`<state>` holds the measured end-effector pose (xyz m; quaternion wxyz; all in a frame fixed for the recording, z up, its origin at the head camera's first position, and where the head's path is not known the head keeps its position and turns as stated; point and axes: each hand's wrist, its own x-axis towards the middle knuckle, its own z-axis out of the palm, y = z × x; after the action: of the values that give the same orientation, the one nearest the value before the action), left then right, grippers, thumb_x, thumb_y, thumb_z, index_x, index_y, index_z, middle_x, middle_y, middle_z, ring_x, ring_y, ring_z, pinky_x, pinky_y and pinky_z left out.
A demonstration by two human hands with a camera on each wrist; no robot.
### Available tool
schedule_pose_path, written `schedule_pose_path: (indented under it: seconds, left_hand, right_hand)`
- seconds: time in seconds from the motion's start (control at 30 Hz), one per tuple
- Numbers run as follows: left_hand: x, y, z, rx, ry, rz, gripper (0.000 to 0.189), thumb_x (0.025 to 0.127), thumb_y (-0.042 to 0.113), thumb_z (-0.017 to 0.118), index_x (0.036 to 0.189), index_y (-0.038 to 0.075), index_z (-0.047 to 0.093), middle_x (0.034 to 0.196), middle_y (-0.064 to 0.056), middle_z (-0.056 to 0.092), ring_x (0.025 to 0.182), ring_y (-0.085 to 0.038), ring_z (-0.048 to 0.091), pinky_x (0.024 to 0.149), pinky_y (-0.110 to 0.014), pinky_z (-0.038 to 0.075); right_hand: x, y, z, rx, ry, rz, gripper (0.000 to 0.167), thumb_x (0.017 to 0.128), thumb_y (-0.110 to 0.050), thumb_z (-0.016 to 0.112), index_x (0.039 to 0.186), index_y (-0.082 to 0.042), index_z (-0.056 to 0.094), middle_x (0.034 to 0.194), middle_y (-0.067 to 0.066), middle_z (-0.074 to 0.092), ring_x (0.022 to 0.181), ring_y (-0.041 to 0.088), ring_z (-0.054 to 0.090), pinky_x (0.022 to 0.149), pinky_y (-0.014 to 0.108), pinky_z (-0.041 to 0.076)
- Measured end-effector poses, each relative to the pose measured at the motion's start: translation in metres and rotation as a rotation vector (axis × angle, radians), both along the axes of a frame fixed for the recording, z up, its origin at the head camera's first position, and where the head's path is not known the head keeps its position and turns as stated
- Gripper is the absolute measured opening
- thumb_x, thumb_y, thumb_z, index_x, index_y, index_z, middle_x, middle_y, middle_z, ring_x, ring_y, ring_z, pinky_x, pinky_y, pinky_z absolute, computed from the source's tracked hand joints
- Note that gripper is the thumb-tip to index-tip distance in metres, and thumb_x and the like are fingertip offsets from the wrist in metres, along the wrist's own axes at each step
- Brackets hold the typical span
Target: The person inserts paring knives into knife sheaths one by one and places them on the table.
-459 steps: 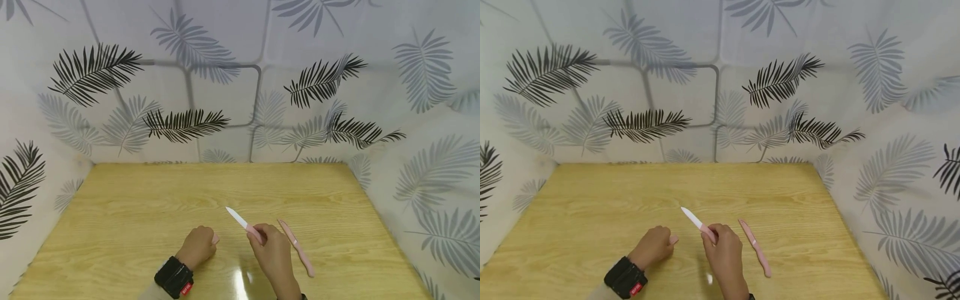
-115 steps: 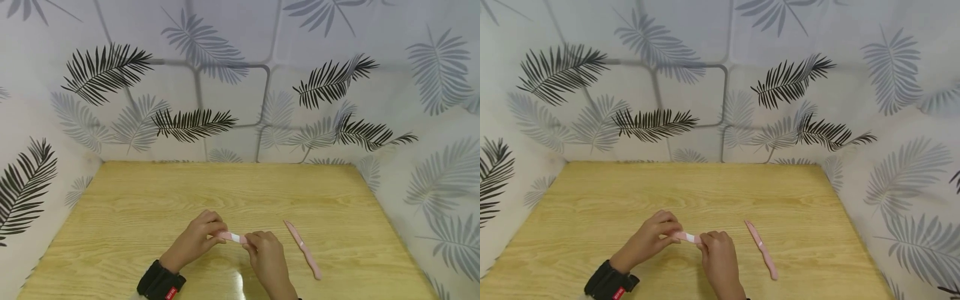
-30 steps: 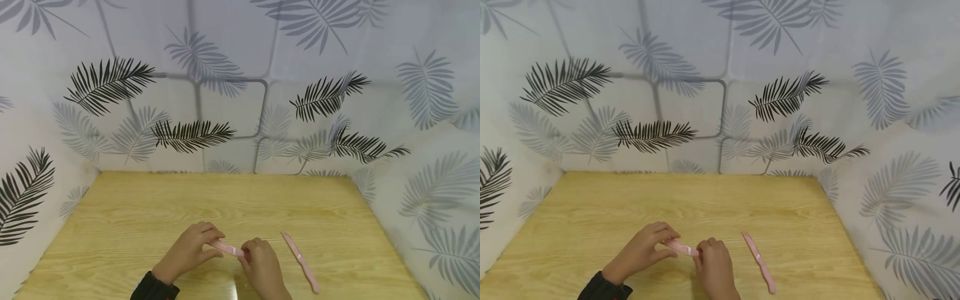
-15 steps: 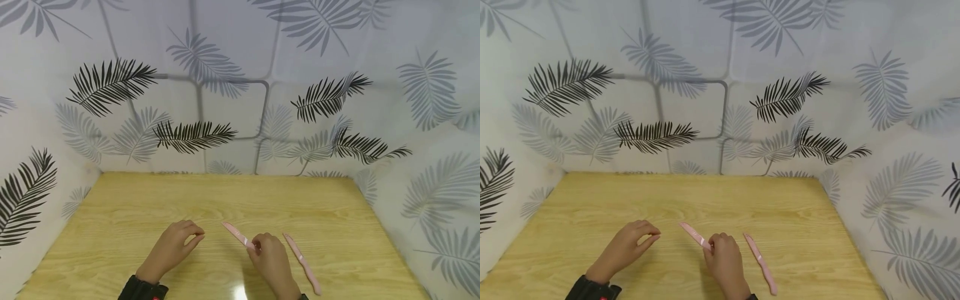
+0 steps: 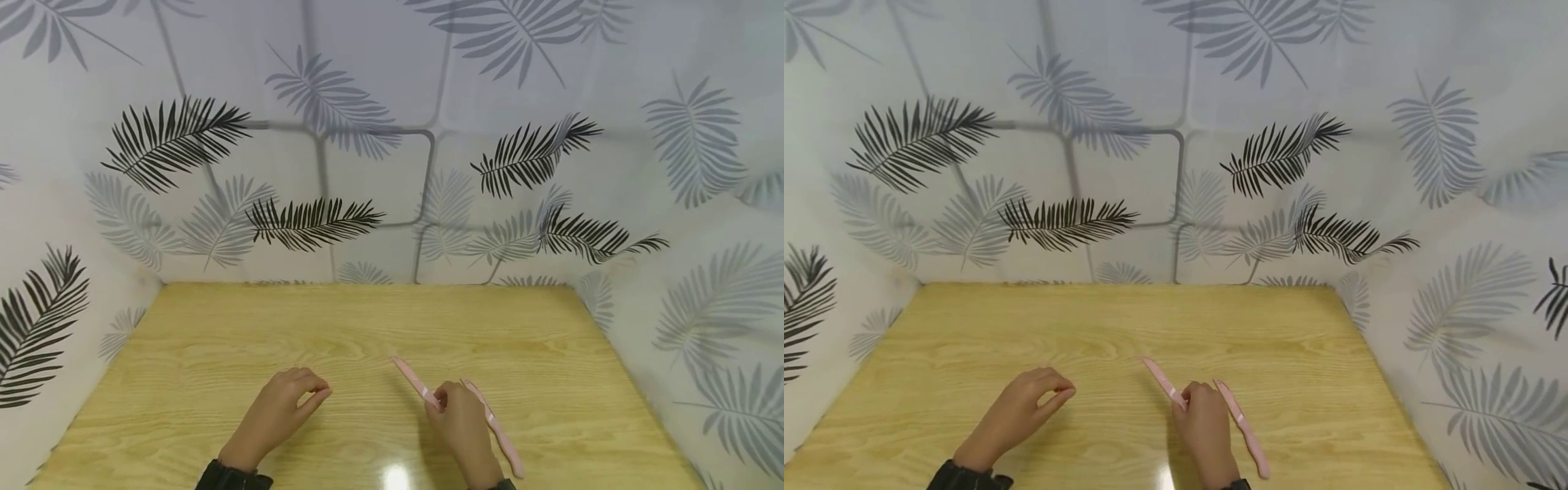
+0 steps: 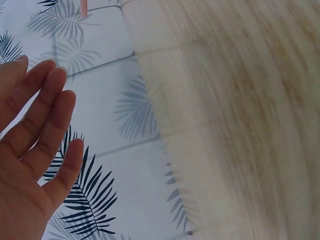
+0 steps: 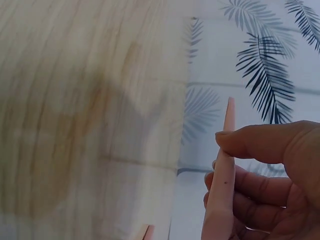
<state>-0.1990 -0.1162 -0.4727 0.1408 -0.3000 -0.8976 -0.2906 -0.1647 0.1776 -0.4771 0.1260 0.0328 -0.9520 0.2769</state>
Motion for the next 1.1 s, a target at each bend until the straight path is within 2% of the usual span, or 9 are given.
schedule_pose_path:
  seconds: [0.13,0.23,0.4,0.6,0.8,1.1]
  left_hand:
    - [0.001,0.001,-0.002,0.032,-0.066,-0.004,0.014,0.093,0.026,0.064,0.097,0.015,0.072,0.092,0.012,0.068,0.083,-0.004,0.062,0.075,-0.03,0.054]
    - [0.002,0.002,-0.002,0.048,-0.085,0.0,0.019,0.095,0.028,0.061,0.1,0.014,0.071,0.092,0.011,0.067,0.083,-0.004,0.061,0.074,-0.028,0.054]
    - [0.004,0.003,-0.003,0.043,-0.074,0.005,0.018,0.095,0.028,0.062,0.1,0.014,0.071,0.092,0.012,0.067,0.083,-0.002,0.061,0.074,-0.028,0.053]
    - [0.003,0.004,-0.004,0.049,-0.031,-0.003,0.014,0.094,0.024,0.064,0.098,0.014,0.071,0.092,0.011,0.068,0.083,-0.003,0.061,0.074,-0.027,0.054]
    - [0.003,0.006,-0.005,0.079,-0.02,-0.028,0.009,0.093,0.021,0.064,0.095,0.015,0.071,0.091,0.012,0.067,0.082,-0.004,0.061,0.072,-0.025,0.054]
    - [0.003,0.008,-0.007,0.093,0.005,-0.053,0.013,0.094,0.023,0.063,0.093,0.014,0.071,0.091,0.012,0.067,0.082,-0.004,0.062,0.073,-0.028,0.055]
  right_hand:
    - [0.003,0.008,-0.001,-0.015,-0.059,-0.037,0.016,0.076,-0.007,0.078,0.081,0.004,0.068,0.069,0.005,0.061,0.055,0.008,0.051,0.051,0.02,0.048]
    - [0.005,0.014,-0.004,-0.028,-0.12,-0.074,0.018,0.077,-0.011,0.078,0.083,0.003,0.068,0.07,0.004,0.062,0.056,0.009,0.051,0.05,0.021,0.048]
    - [0.01,0.02,-0.012,-0.023,-0.154,-0.094,0.022,0.078,-0.016,0.079,0.081,0.003,0.067,0.067,0.004,0.062,0.055,0.01,0.052,0.052,0.023,0.051]
    - [0.012,0.026,-0.019,-0.059,-0.168,-0.09,0.017,0.08,-0.012,0.074,0.077,0.001,0.063,0.064,0.0,0.057,0.054,0.01,0.05,0.052,0.023,0.049]
    - [0.014,0.029,-0.027,-0.093,-0.203,-0.05,0.016,0.081,-0.01,0.071,0.078,0.002,0.061,0.063,0.001,0.056,0.051,0.009,0.05,0.051,0.02,0.05]
    - [0.017,0.029,-0.029,-0.041,-0.209,-0.05,0.018,0.079,-0.013,0.074,0.074,-0.002,0.06,0.06,-0.001,0.054,0.047,0.008,0.047,0.046,0.017,0.045]
